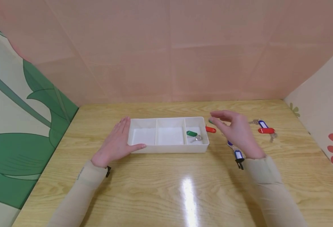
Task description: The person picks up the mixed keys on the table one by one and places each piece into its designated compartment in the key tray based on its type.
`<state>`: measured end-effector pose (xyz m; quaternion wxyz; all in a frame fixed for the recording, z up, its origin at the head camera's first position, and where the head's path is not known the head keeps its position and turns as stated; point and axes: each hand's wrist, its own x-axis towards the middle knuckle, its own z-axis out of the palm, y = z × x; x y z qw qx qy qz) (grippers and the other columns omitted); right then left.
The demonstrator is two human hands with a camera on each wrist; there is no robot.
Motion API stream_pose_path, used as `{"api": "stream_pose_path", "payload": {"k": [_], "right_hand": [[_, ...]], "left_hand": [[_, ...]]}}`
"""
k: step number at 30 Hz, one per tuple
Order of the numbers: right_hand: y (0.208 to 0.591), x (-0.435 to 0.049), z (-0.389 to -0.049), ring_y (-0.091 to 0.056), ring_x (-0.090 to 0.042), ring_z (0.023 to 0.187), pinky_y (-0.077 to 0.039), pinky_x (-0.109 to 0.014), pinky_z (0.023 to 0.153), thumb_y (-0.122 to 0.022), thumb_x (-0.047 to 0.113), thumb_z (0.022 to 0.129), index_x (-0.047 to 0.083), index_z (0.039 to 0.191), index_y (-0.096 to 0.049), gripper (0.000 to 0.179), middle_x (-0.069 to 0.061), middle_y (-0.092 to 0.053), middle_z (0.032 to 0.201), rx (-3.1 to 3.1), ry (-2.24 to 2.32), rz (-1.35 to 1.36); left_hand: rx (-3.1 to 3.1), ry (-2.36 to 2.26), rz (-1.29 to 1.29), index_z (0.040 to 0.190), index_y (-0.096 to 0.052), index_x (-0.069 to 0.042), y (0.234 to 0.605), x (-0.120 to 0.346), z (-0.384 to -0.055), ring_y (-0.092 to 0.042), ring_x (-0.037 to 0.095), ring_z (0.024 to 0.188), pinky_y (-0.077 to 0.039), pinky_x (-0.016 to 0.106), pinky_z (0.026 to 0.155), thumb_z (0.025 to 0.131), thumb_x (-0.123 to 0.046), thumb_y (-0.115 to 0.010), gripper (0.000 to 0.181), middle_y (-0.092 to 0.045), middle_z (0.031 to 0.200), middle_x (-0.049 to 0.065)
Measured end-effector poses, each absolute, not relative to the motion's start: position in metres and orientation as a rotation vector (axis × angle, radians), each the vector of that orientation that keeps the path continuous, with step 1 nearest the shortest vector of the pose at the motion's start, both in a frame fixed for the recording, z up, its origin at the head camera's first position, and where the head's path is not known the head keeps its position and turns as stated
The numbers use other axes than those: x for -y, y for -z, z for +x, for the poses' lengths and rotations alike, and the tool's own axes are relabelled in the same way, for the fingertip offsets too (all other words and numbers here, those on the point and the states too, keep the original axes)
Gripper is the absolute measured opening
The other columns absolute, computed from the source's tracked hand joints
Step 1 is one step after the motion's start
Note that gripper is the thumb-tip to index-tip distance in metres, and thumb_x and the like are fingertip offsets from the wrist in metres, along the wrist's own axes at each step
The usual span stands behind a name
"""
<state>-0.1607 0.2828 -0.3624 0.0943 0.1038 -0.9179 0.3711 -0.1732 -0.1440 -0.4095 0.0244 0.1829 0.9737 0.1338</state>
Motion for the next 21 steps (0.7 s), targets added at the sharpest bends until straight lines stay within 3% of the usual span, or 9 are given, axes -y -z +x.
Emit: {"api": "stream_pose_path", "payload": {"k": [21], "right_hand": [[0.3539, -0.2931, -0.1626, -0.062, -0.035, 0.116, -0.039, -0.004, 0.077, -0.065, 0.04, 0.1, 0.012, 0.129, -0.071, 0.04, -0.011, -0.069, 0.125, 2.708, -1.049, 0.216]], "left_hand": [[-3.018, -0.397, 0.572, 0.16, -0.003, 0.005, 0.4112, 0.1446, -0.174, -0.003, 0.03, 0.154, -0.005, 0.041, 0.124, 0.08, -0.093, -0.039, 0.132, -0.001, 0.168, 0.02]]}}
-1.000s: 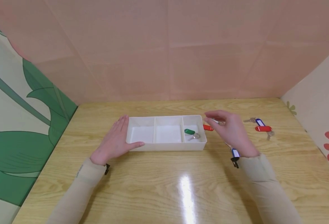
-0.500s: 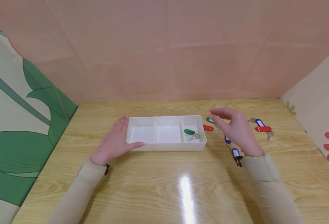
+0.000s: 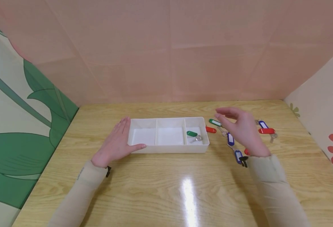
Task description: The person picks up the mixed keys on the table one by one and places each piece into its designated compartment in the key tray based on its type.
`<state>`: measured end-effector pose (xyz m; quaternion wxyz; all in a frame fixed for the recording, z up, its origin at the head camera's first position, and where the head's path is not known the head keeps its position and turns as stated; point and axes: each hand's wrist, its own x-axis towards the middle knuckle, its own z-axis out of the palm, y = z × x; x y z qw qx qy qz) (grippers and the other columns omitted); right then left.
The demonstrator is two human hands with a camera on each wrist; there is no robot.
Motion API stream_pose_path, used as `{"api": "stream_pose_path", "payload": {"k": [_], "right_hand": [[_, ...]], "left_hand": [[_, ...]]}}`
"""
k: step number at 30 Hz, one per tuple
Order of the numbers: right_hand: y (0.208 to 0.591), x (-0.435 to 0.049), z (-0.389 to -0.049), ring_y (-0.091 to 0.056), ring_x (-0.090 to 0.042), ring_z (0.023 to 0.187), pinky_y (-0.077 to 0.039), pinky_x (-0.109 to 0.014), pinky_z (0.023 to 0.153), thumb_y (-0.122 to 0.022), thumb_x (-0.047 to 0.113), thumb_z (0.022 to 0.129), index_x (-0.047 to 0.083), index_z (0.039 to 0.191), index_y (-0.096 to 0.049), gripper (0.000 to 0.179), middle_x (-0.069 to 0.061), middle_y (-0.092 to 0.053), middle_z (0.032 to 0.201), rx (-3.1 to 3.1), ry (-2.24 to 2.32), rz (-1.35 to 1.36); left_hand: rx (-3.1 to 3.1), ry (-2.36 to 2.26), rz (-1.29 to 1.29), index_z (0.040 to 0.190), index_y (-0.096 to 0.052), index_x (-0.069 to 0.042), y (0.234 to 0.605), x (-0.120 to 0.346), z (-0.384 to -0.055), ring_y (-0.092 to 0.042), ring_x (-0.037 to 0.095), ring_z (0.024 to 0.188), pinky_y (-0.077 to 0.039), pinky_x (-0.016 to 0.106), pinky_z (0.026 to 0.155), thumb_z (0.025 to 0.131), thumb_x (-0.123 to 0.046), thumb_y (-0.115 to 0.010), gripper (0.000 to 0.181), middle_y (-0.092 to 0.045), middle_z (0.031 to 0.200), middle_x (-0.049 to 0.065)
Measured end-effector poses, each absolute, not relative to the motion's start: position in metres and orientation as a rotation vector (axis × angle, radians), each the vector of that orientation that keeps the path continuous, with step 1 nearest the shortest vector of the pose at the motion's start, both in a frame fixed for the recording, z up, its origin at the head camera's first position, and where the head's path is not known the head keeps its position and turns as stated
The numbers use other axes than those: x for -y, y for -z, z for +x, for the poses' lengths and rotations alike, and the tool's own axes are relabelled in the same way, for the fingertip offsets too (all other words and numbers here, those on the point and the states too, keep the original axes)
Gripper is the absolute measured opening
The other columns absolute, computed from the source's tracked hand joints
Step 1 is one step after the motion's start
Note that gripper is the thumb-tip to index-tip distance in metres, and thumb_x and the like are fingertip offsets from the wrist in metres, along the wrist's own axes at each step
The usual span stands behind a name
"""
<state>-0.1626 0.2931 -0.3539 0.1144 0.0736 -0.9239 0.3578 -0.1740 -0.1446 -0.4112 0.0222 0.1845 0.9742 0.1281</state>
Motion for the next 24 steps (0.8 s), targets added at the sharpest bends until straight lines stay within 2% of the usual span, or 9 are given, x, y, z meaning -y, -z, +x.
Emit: {"api": "stream_pose_path", "payload": {"k": [13, 15, 17, 20, 22, 24], "right_hand": [[0.346, -0.297, -0.17, -0.063, -0.032, 0.116, -0.043, -0.015, 0.082, -0.063, 0.047, 0.1, 0.01, 0.128, -0.071, 0.046, -0.01, -0.07, 0.123, 2.716, -1.044, 0.19], [0.345, -0.298, -0.171, -0.062, -0.032, 0.117, -0.048, -0.024, 0.086, -0.062, 0.048, 0.1, 0.01, 0.129, -0.07, 0.049, -0.01, -0.07, 0.124, 2.729, -1.037, 0.178], [0.344, -0.299, -0.173, -0.061, -0.034, 0.119, -0.052, -0.038, 0.091, -0.061, 0.049, 0.1, 0.009, 0.129, -0.07, 0.051, -0.011, -0.069, 0.125, 2.737, -1.044, 0.164], [0.343, -0.3, -0.175, -0.059, -0.037, 0.121, -0.049, -0.06, 0.095, -0.061, 0.051, 0.1, 0.008, 0.131, -0.069, 0.054, -0.014, -0.068, 0.127, 2.739, -1.067, 0.151], [0.343, -0.302, -0.176, -0.058, -0.04, 0.122, -0.046, -0.067, 0.095, -0.06, 0.052, 0.1, 0.008, 0.132, -0.068, 0.055, -0.016, -0.067, 0.128, 2.742, -1.082, 0.146], [0.344, -0.303, -0.177, -0.057, -0.042, 0.122, -0.045, -0.068, 0.094, -0.06, 0.053, 0.099, 0.008, 0.132, -0.067, 0.056, -0.017, -0.066, 0.129, 2.745, -1.083, 0.15]], "left_hand": [[-3.02, -0.388, 0.564, 0.16, -0.002, 0.004, 0.411, 0.144, -0.174, -0.001, 0.029, 0.154, -0.004, 0.041, 0.124, 0.079, -0.094, -0.04, 0.133, -0.002, 0.168, 0.021], [-3.02, -0.389, 0.565, 0.16, -0.002, 0.004, 0.411, 0.144, -0.174, -0.001, 0.029, 0.154, -0.004, 0.041, 0.124, 0.079, -0.094, -0.039, 0.133, -0.002, 0.168, 0.021], [-3.017, -0.392, 0.561, 0.16, -0.002, 0.004, 0.411, 0.144, -0.174, -0.001, 0.028, 0.154, -0.004, 0.041, 0.124, 0.079, -0.094, -0.039, 0.133, -0.002, 0.168, 0.02], [-3.015, -0.394, 0.559, 0.16, -0.002, 0.004, 0.411, 0.144, -0.174, 0.0, 0.028, 0.154, -0.004, 0.041, 0.124, 0.079, -0.095, -0.038, 0.133, -0.001, 0.168, 0.02], [-3.014, -0.391, 0.555, 0.16, -0.002, 0.004, 0.411, 0.144, -0.174, 0.0, 0.028, 0.154, -0.004, 0.041, 0.124, 0.079, -0.095, -0.037, 0.133, -0.001, 0.168, 0.02], [-3.014, -0.39, 0.558, 0.16, -0.002, 0.004, 0.411, 0.144, -0.174, 0.0, 0.028, 0.154, -0.005, 0.041, 0.124, 0.079, -0.095, -0.037, 0.133, -0.002, 0.168, 0.02]]}}
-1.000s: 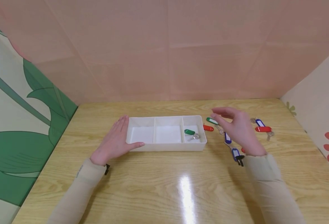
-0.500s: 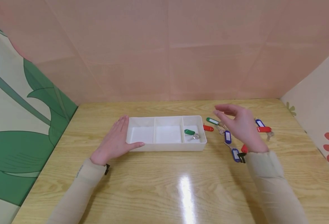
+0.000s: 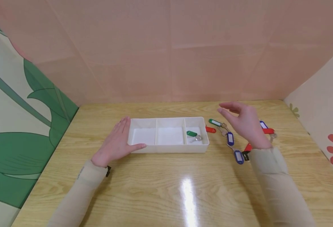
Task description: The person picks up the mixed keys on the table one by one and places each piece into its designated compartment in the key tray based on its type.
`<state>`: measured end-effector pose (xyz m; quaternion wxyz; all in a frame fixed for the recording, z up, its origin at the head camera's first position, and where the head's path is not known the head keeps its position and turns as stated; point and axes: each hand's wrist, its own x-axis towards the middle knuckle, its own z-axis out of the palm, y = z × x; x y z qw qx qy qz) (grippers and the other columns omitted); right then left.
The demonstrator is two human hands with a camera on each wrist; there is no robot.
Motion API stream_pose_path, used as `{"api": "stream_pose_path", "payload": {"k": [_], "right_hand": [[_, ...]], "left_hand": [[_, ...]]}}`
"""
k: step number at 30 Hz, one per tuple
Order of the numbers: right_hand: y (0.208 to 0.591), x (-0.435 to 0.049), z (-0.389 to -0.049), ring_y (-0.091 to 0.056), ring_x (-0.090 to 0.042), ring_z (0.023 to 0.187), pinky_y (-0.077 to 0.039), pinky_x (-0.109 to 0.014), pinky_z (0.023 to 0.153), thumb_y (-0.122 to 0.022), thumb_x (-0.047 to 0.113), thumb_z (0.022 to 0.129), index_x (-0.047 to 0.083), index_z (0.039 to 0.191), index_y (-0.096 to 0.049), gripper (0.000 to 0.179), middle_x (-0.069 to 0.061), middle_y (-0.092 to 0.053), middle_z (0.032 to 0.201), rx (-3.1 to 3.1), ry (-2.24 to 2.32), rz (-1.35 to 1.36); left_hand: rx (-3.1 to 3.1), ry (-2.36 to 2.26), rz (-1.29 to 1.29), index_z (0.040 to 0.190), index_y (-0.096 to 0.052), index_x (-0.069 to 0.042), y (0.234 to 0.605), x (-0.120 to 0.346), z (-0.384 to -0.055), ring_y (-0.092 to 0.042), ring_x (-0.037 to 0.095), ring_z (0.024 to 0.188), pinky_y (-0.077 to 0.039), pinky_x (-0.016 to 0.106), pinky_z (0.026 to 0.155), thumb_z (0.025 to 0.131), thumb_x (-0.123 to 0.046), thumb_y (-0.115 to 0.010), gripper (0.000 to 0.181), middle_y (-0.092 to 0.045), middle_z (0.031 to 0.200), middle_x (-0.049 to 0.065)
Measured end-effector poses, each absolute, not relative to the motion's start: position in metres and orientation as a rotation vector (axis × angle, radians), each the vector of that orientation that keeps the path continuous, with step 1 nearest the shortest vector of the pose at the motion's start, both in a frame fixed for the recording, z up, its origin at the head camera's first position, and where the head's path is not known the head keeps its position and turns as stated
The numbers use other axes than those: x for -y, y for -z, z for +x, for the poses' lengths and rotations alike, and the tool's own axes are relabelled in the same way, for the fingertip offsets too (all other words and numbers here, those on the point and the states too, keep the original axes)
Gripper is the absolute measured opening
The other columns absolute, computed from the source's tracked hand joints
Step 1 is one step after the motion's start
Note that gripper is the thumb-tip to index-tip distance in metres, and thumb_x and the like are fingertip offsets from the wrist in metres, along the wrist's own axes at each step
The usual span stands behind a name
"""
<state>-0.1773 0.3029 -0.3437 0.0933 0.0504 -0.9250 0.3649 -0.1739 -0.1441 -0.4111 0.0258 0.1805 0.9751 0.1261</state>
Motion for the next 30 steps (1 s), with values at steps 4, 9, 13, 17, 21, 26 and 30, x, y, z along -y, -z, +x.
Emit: {"api": "stream_pose_path", "payload": {"k": [4, 9, 13, 17, 21, 26, 30], "right_hand": [[0.345, -0.305, -0.181, -0.059, -0.041, 0.121, -0.047, -0.066, 0.093, -0.061, 0.051, 0.1, 0.008, 0.132, -0.068, 0.054, -0.016, -0.067, 0.128, 2.737, -1.045, 0.166], [0.347, -0.307, -0.186, -0.061, -0.038, 0.119, -0.048, -0.062, 0.094, -0.061, 0.049, 0.1, 0.009, 0.134, -0.068, 0.053, -0.014, -0.068, 0.128, 2.735, -1.016, 0.179], [0.35, -0.311, -0.191, -0.062, -0.039, 0.119, -0.05, -0.052, 0.094, -0.063, 0.047, 0.1, 0.008, 0.135, -0.067, 0.052, -0.015, -0.067, 0.129, 2.743, -1.025, 0.196], [0.354, -0.314, -0.198, -0.061, -0.04, 0.12, -0.051, -0.042, 0.092, -0.062, 0.048, 0.1, 0.008, 0.138, -0.065, 0.055, -0.016, -0.065, 0.132, 2.768, -1.02, 0.195], [0.358, -0.316, -0.204, -0.058, -0.042, 0.123, -0.05, -0.056, 0.096, -0.061, 0.051, 0.1, 0.006, 0.141, -0.061, 0.061, -0.02, -0.062, 0.136, 2.794, -1.046, 0.178], [0.365, -0.319, -0.212, -0.057, -0.045, 0.122, -0.047, -0.064, 0.097, -0.06, 0.053, 0.1, 0.004, 0.143, -0.058, 0.065, -0.023, -0.059, 0.138, 2.808, -1.078, 0.153], [0.373, -0.322, -0.218, -0.058, -0.044, 0.12, -0.048, -0.063, 0.096, -0.059, 0.056, 0.099, 0.003, 0.141, -0.058, 0.067, -0.023, -0.06, 0.137, 2.828, -1.08, 0.135]], "left_hand": [[-3.012, -0.386, 0.563, 0.16, -0.002, 0.004, 0.411, 0.144, -0.174, -0.001, 0.029, 0.154, -0.005, 0.042, 0.124, 0.079, -0.094, -0.038, 0.132, -0.001, 0.168, 0.02], [-3.016, -0.377, 0.564, 0.16, -0.002, 0.004, 0.411, 0.144, -0.175, -0.001, 0.029, 0.154, -0.004, 0.041, 0.124, 0.079, -0.094, -0.038, 0.133, -0.001, 0.168, 0.02], [-3.016, -0.386, 0.56, 0.16, -0.002, 0.004, 0.412, 0.144, -0.175, 0.0, 0.028, 0.154, -0.005, 0.041, 0.124, 0.078, -0.095, -0.037, 0.134, -0.002, 0.168, 0.021], [-3.02, -0.404, 0.567, 0.16, -0.003, 0.005, 0.412, 0.144, -0.175, 0.0, 0.028, 0.154, -0.005, 0.041, 0.124, 0.078, -0.095, -0.038, 0.134, -0.002, 0.168, 0.021], [-3.02, -0.416, 0.572, 0.16, -0.002, 0.005, 0.413, 0.144, -0.175, 0.001, 0.027, 0.154, -0.005, 0.041, 0.124, 0.079, -0.095, -0.038, 0.133, -0.001, 0.168, 0.02], [-3.019, -0.422, 0.575, 0.16, -0.003, 0.005, 0.413, 0.144, -0.175, 0.001, 0.027, 0.154, -0.005, 0.041, 0.124, 0.079, -0.094, -0.038, 0.133, -0.002, 0.168, 0.021], [-3.012, -0.427, 0.571, 0.16, -0.002, 0.004, 0.412, 0.143, -0.174, 0.002, 0.027, 0.154, -0.004, 0.041, 0.124, 0.079, -0.094, -0.039, 0.133, -0.001, 0.168, 0.02]]}}
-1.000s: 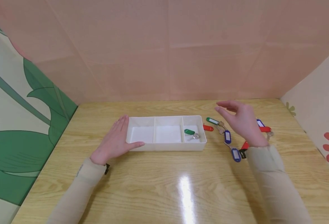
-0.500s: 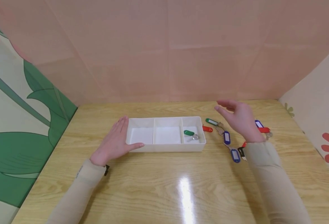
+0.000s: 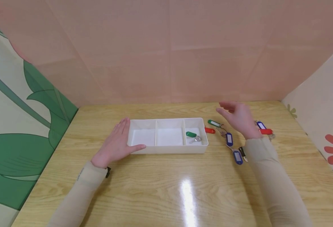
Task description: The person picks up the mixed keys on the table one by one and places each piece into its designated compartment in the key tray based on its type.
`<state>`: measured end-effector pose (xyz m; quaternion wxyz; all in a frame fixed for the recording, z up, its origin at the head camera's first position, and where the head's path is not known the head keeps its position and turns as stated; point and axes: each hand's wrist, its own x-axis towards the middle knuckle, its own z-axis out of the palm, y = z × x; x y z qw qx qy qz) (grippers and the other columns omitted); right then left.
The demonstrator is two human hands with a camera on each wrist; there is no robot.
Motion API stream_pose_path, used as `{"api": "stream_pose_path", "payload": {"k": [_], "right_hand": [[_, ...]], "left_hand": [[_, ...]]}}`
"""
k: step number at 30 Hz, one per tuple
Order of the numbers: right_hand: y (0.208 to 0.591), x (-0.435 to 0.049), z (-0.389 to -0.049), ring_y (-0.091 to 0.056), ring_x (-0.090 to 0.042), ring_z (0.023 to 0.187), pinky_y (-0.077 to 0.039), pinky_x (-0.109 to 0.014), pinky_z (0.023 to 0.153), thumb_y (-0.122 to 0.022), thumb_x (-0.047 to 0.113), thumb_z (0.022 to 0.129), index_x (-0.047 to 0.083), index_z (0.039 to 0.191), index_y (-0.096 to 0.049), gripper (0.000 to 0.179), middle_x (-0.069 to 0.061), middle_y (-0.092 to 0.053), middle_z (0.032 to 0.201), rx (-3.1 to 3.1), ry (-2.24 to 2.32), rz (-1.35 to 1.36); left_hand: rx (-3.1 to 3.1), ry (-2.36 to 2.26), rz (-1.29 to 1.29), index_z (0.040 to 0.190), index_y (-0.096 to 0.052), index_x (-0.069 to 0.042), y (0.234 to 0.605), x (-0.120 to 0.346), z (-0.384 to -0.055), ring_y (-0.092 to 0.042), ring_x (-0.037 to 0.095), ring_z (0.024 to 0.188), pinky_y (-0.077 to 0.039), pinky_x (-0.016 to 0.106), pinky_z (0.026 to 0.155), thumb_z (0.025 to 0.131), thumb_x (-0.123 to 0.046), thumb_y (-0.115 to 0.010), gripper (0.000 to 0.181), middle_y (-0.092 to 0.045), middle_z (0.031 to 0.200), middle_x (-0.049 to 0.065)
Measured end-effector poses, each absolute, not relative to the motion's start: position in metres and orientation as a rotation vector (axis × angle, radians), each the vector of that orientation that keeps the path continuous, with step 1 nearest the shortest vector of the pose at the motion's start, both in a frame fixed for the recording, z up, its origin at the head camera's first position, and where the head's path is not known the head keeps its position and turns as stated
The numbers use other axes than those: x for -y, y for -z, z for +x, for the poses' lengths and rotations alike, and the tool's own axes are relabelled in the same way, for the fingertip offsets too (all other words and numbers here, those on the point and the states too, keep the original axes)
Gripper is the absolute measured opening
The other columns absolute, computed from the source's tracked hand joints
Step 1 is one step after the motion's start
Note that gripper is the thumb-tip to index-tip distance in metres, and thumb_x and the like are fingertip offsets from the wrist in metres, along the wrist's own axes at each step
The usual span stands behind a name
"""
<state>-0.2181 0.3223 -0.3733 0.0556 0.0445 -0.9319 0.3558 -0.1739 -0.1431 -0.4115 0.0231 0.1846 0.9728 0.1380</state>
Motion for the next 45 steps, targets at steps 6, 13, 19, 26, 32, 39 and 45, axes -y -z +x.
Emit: {"api": "stream_pose_path", "payload": {"k": [6, 13, 19, 26, 32, 39, 45], "right_hand": [[0.381, -0.325, -0.222, -0.056, -0.042, 0.118, -0.049, -0.061, 0.095, -0.058, 0.057, 0.099, 0.003, 0.141, -0.058, 0.068, -0.022, -0.059, 0.137, 2.886, -1.074, 0.1], [0.389, -0.328, -0.228, -0.058, -0.04, 0.115, -0.051, -0.058, 0.093, -0.059, 0.063, 0.096, 0.004, 0.141, -0.058, 0.074, -0.023, -0.06, 0.134, 2.948, -1.038, 0.094], [0.395, -0.328, -0.234, -0.06, -0.039, 0.113, -0.052, -0.057, 0.092, -0.064, 0.058, 0.094, 0.004, 0.139, -0.059, 0.071, -0.022, -0.062, 0.13, 2.989, -1.023, 0.092], [0.401, -0.327, -0.239, -0.059, -0.038, 0.111, -0.052, -0.055, 0.091, -0.068, 0.048, 0.097, 0.002, 0.138, -0.061, 0.062, -0.023, -0.063, 0.127, 3.042, -1.0, 0.097], [0.405, -0.326, -0.24, -0.062, -0.037, 0.11, -0.053, -0.054, 0.09, -0.069, 0.044, 0.097, 0.001, 0.135, -0.063, 0.057, -0.024, -0.065, 0.125, 3.084, -0.952, 0.089], [0.407, -0.327, -0.24, -0.064, -0.034, 0.103, -0.054, -0.052, 0.087, -0.071, 0.034, 0.098, 0.0, 0.133, -0.065, 0.049, -0.022, -0.067, 0.121, 3.104, -0.927, 0.103], [0.408, -0.33, -0.241, -0.065, -0.034, 0.1, -0.054, -0.051, 0.086, -0.074, 0.025, 0.096, -0.003, 0.13, -0.066, 0.045, -0.023, -0.069, 0.117, 3.098, -0.929, 0.153]], "left_hand": [[-3.011, -0.425, 0.57, 0.16, -0.002, 0.004, 0.411, 0.142, -0.174, 0.002, 0.026, 0.154, -0.004, 0.041, 0.124, 0.079, -0.094, -0.039, 0.133, 0.0, 0.168, 0.019], [-3.018, -0.436, 0.573, 0.16, -0.003, 0.004, 0.412, 0.142, -0.175, 0.001, 0.027, 0.154, -0.005, 0.041, 0.124, 0.078, -0.094, -0.039, 0.133, -0.002, 0.168, 0.02], [-3.018, -0.421, 0.571, 0.16, -0.003, 0.004, 0.412, 0.143, -0.176, 0.0, 0.027, 0.154, -0.005, 0.041, 0.124, 0.078, -0.095, -0.037, 0.134, -0.001, 0.168, 0.02], [-3.018, -0.407, 0.568, 0.161, -0.004, 0.004, 0.412, 0.144, -0.176, 0.0, 0.027, 0.154, -0.005, 0.041, 0.124, 0.078, -0.095, -0.037, 0.133, -0.003, 0.168, 0.02], [-3.011, -0.392, 0.578, 0.161, -0.004, 0.004, 0.411, 0.145, -0.177, 0.0, 0.027, 0.154, -0.005, 0.041, 0.124, 0.079, -0.095, -0.037, 0.132, -0.002, 0.168, 0.019], [-2.997, -0.371, 0.575, 0.16, -0.002, 0.003, 0.408, 0.146, -0.176, 0.002, 0.027, 0.154, -0.003, 0.04, 0.124, 0.079, -0.095, -0.035, 0.132, 0.0, 0.168, 0.018], [-3.005, -0.377, 0.579, 0.16, -0.003, 0.003, 0.408, 0.145, -0.176, 0.001, 0.027, 0.154, -0.004, 0.04, 0.124, 0.079, -0.095, -0.035, 0.132, -0.002, 0.168, 0.019]]}}
